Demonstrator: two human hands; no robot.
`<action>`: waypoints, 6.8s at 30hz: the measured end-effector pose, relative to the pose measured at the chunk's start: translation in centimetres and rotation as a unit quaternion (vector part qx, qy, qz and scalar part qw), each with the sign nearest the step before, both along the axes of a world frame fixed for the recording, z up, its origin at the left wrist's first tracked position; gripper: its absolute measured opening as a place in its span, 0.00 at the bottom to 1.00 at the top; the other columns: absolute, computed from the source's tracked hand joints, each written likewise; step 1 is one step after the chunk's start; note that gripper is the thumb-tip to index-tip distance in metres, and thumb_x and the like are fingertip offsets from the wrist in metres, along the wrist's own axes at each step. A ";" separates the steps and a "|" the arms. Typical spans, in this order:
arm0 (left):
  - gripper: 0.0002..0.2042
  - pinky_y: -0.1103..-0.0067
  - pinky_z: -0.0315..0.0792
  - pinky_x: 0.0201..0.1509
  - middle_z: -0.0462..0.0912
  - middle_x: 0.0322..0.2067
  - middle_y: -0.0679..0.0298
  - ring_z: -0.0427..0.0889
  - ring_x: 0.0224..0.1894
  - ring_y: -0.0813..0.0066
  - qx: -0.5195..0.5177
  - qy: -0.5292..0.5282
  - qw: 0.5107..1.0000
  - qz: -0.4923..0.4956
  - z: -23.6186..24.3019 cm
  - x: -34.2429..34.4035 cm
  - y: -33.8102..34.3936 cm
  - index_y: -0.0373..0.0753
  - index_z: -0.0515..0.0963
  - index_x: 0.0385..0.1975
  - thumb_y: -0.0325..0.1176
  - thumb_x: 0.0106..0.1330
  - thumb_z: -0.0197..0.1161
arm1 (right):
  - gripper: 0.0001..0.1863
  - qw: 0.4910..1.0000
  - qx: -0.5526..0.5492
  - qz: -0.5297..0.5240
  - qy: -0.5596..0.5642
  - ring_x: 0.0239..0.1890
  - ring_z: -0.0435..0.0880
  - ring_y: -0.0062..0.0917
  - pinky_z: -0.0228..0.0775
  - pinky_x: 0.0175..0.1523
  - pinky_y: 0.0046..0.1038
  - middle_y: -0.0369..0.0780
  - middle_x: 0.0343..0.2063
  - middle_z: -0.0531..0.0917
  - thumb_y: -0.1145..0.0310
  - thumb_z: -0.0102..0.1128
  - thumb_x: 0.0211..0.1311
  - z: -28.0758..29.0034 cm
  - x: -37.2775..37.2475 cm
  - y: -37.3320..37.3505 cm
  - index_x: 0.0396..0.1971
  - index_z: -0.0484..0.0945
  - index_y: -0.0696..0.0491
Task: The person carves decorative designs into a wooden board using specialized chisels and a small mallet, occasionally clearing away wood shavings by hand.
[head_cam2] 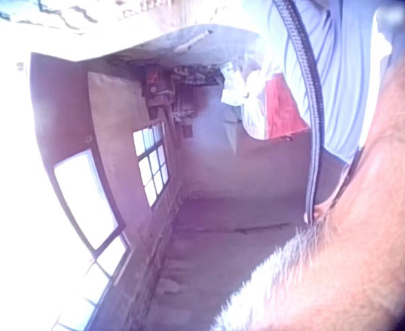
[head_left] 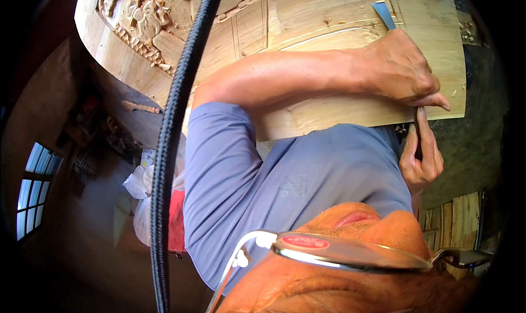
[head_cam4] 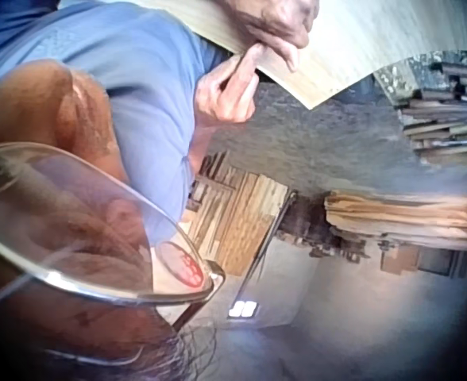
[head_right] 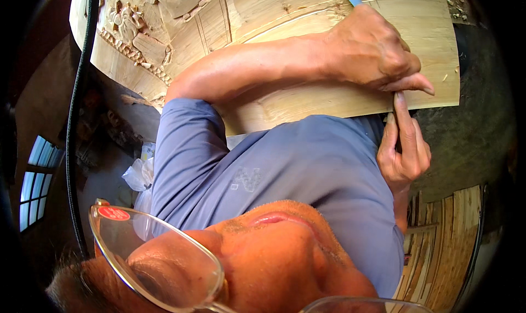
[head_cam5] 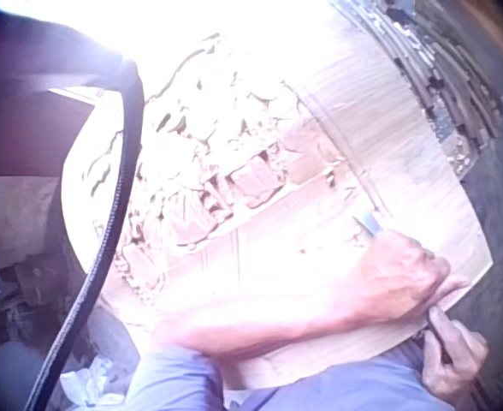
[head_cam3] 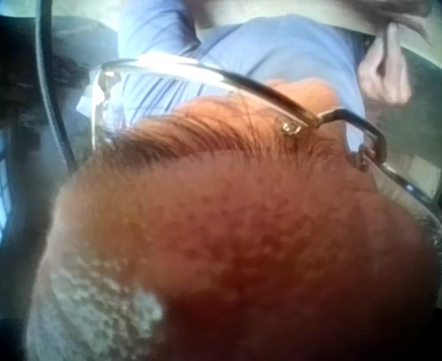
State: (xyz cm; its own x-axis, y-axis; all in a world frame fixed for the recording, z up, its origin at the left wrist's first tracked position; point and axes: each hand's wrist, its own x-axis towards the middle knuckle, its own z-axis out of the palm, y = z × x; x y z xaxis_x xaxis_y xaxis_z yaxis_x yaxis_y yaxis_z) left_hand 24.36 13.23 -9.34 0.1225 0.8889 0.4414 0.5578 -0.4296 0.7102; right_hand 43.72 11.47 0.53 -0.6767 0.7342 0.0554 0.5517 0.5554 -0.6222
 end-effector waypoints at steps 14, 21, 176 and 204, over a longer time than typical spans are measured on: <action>0.30 0.69 0.67 0.17 0.74 0.09 0.66 0.77 0.14 0.64 0.021 0.012 0.997 0.068 0.1 -1.1 0.6 0.47 0.71 0.10 0.57 0.73 0.66 | 0.18 0.999 0.010 -0.003 0.030 0.24 0.83 0.35 0.78 0.33 0.34 0.46 0.33 0.89 0.89 0.67 0.63 -1.9 -1.5 0.6 0.52 0.87 0.63; 0.25 0.68 0.71 0.21 0.74 0.17 0.66 0.80 0.21 0.64 0.002 -0.043 0.993 -0.112 0.3 -0.5 -0.1 0.44 0.73 0.20 0.56 0.75 0.63 | 0.20 0.999 -0.032 -0.014 -0.006 0.21 0.78 0.30 0.74 0.30 0.30 0.45 0.31 0.87 0.89 0.67 0.63 1.2 1.1 0.5 0.55 0.86 0.63; 0.25 0.69 0.72 0.20 0.75 0.15 0.67 0.81 0.20 0.64 0.000 0.000 0.998 -0.067 0.2 -0.6 1.0 0.45 0.72 0.18 0.56 0.70 0.69 | 0.22 1.000 -0.026 -0.002 0.012 0.23 0.80 0.29 0.75 0.30 0.31 0.44 0.36 0.90 0.90 0.67 0.62 0.2 1.0 1.5 0.56 0.85 0.63; 0.27 0.70 0.68 0.18 0.75 0.12 0.67 0.80 0.16 0.66 0.002 0.019 0.999 -0.035 0.3 -0.5 0.9 0.46 0.70 0.14 0.56 0.70 0.69 | 0.18 1.000 -0.027 -0.012 0.002 0.25 0.84 0.34 0.78 0.33 0.32 0.47 0.40 0.92 0.89 0.66 0.63 -0.1 0.7 1.0 0.53 0.86 0.65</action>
State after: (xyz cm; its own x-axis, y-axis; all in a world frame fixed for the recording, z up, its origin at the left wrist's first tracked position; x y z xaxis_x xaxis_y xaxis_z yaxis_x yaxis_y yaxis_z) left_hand 23.81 14.11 -9.02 0.2010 0.8762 0.4381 0.5523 -0.4707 0.6880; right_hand 44.42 12.43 0.45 -0.6582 0.7526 0.0176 0.5618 0.5067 -0.6540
